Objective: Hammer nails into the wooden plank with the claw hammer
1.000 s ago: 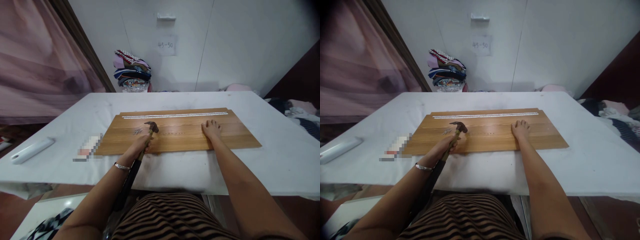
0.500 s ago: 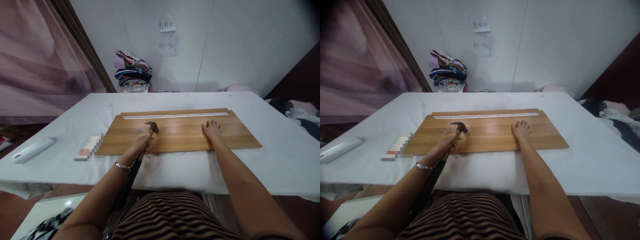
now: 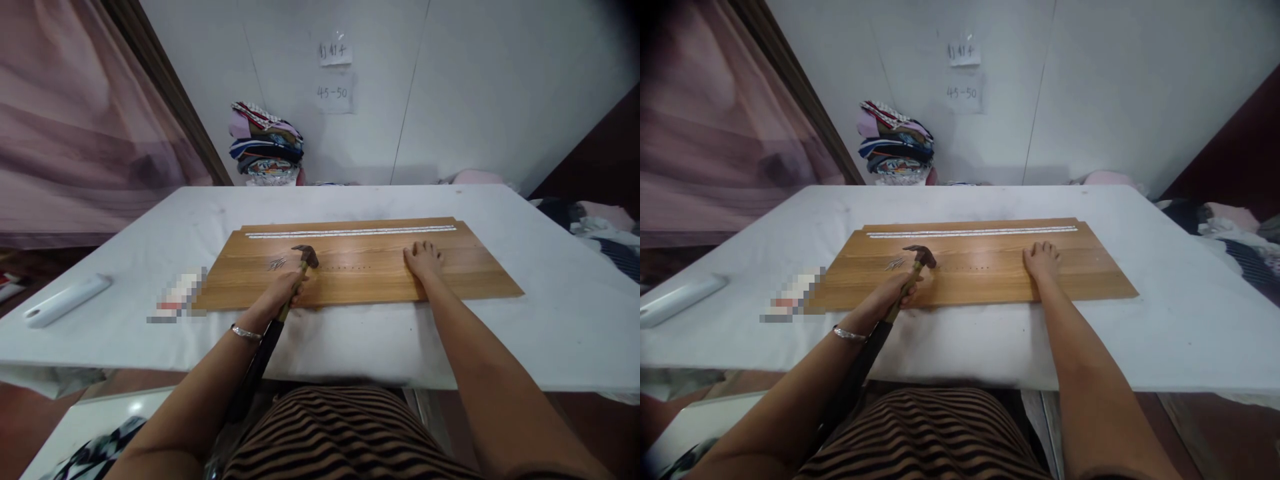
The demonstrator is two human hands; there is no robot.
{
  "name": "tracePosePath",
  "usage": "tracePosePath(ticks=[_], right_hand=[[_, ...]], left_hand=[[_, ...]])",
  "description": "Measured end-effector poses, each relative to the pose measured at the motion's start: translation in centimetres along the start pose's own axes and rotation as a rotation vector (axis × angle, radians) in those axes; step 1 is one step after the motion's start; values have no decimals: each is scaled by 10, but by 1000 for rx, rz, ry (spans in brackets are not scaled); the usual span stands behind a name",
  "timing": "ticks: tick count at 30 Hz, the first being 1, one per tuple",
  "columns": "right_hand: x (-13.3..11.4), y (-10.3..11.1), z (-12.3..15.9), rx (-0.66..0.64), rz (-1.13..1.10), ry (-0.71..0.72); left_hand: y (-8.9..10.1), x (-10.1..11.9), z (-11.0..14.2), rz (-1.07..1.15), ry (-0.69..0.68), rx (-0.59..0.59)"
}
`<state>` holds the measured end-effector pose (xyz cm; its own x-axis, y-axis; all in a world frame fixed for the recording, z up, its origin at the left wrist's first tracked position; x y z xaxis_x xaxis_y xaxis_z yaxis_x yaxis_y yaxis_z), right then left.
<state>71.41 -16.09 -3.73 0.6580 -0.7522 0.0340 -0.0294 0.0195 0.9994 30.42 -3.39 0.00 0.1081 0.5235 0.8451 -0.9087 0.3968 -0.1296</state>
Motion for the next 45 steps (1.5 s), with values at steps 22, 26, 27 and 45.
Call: tracePosePath(ticks=[22,26,27,45], right_hand=[[-1,2,1,1,26,5],[0,1,0,7,9,0],[0,0,0,7,6,0],[-1,2,2,-2,19,3]], left_hand=[[0,0,-1,0,-7,-3],[0,1,-2,32,-19,-30],[0,1,-2,40,-21,-32],[-1,1,2,14,6,15]])
Point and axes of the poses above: each hand's wrist, its own z-axis away from the middle knuckle, its own y-axis out of the back of the hand, x = y × z, the point moved 8 cm from there along -z, towards the middle knuckle, and after that the axes turned 15 degrees about z, right-handed, at the moved point
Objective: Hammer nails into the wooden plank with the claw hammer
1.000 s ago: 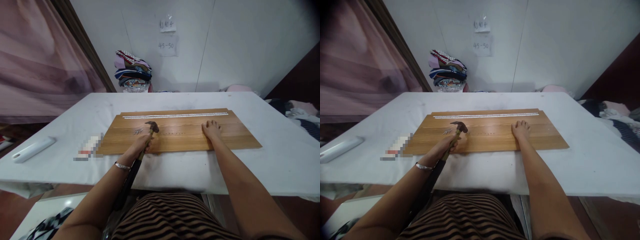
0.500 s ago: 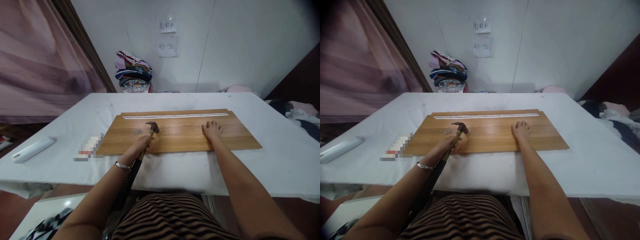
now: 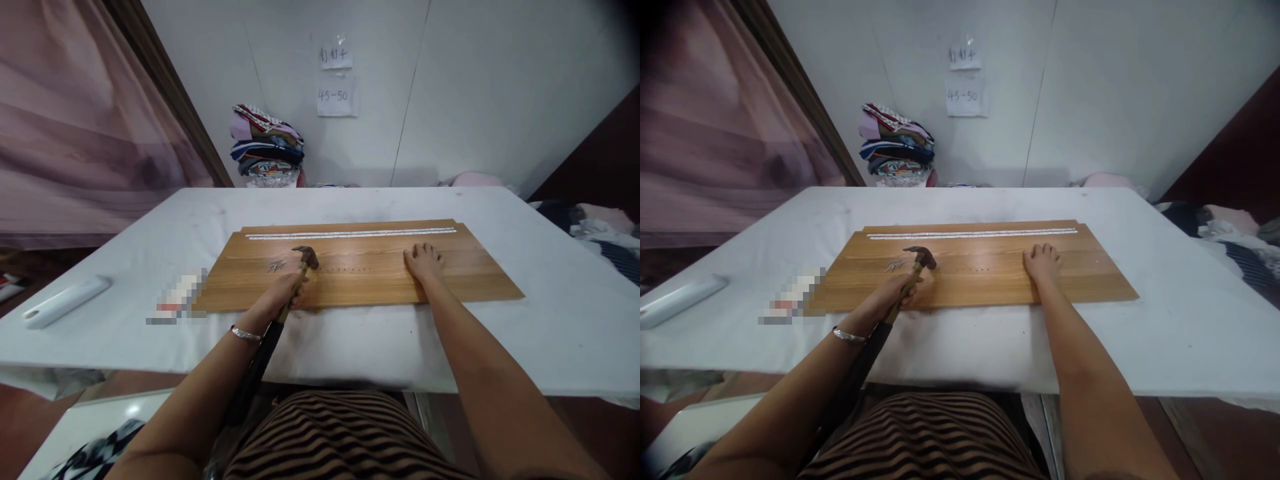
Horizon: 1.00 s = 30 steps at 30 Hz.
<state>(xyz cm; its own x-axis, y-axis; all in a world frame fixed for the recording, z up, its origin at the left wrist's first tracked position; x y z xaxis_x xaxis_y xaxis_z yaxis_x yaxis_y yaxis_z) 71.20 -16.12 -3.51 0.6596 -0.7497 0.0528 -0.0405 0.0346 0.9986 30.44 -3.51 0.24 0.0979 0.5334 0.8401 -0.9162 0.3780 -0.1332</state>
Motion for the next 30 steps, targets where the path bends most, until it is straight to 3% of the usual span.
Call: tracePosePath(ticks=[30], right_hand=[[-1,2,2,-13,16,-9]], left_hand=[[-1,1,-1,0,-9,-22]])
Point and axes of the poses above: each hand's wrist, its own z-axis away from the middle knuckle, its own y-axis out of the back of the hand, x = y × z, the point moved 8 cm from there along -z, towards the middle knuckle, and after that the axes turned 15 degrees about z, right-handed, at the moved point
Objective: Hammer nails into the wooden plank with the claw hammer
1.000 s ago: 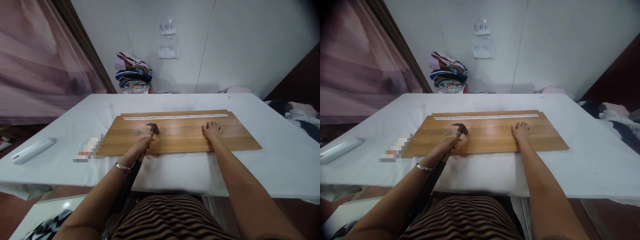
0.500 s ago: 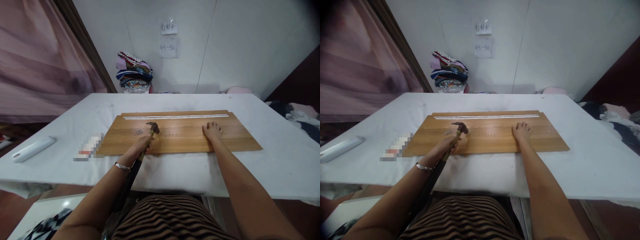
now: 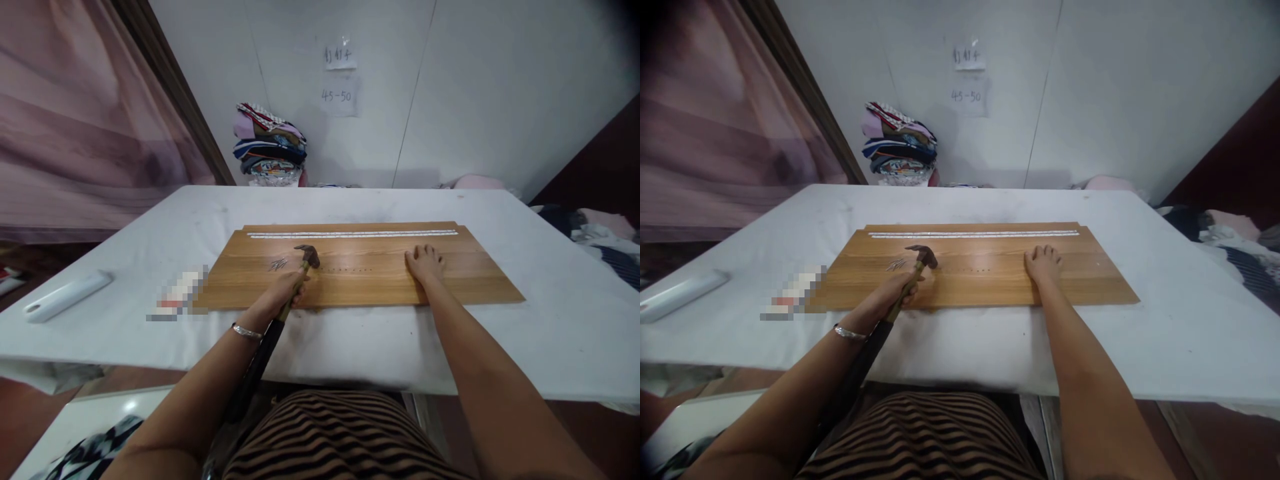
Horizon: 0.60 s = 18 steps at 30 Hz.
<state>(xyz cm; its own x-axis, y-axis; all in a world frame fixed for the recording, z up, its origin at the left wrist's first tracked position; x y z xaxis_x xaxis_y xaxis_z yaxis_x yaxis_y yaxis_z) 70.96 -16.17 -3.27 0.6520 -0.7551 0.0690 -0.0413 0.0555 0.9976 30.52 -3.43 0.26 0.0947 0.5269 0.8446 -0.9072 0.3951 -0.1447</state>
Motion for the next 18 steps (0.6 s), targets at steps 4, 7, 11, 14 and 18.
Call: tracePosePath(ticks=[4,7,11,14,18], right_hand=[[0,0,0,8,-10,2],[1,0,-1,11,-16,0],[1,-2,-2,3,-14,7],[1,-2,-2,10,-13,14],[1,-2,-2,21,-13,10]], left_hand=[[-1,1,3,3,10,20],[-3,4,5,26,2,15],[-3,3,4,13,4,16],[-1,0,2,5,18,26],[-1,2,3,37,-2,-1]])
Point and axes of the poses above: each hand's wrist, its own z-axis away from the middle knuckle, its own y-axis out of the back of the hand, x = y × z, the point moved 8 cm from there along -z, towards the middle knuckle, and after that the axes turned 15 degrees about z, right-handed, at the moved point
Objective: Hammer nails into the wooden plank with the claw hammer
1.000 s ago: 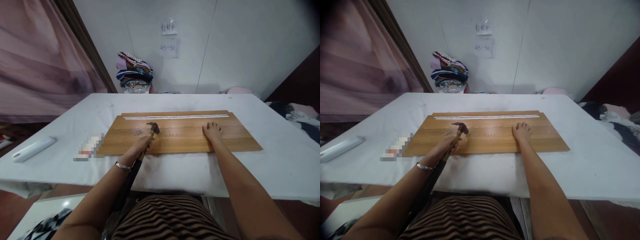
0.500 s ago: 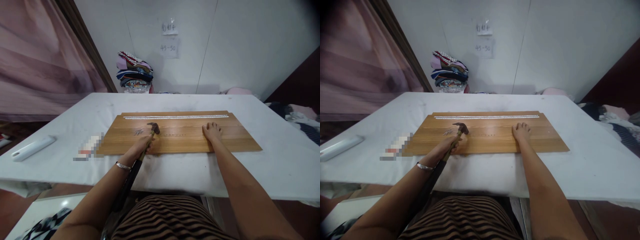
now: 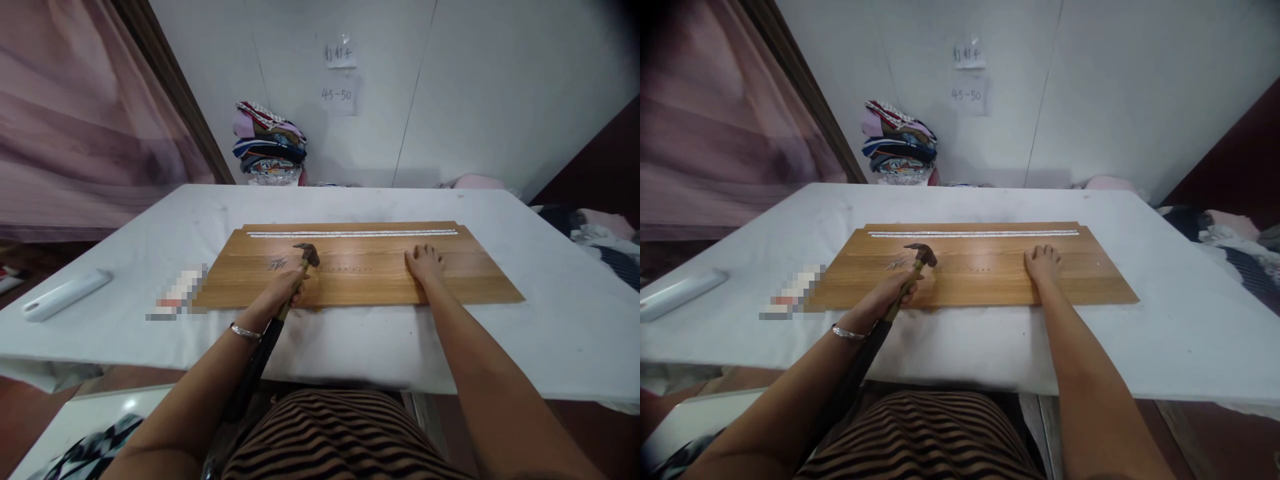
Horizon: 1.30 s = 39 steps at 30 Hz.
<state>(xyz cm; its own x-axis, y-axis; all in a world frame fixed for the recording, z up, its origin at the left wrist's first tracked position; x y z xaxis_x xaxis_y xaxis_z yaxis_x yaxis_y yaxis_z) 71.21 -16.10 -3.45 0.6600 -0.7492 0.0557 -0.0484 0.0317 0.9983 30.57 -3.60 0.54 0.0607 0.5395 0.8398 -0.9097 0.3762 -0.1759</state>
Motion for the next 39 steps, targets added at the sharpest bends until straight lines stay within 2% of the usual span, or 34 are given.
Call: tracePosePath(ticks=[8,39], right_hand=[[0,2,1,-20,4,-10],[0,0,-1,8,7,-2]], left_hand=[[2,-1,-2,-50,7,36],[3,-4,-6,-49,1,-3]])
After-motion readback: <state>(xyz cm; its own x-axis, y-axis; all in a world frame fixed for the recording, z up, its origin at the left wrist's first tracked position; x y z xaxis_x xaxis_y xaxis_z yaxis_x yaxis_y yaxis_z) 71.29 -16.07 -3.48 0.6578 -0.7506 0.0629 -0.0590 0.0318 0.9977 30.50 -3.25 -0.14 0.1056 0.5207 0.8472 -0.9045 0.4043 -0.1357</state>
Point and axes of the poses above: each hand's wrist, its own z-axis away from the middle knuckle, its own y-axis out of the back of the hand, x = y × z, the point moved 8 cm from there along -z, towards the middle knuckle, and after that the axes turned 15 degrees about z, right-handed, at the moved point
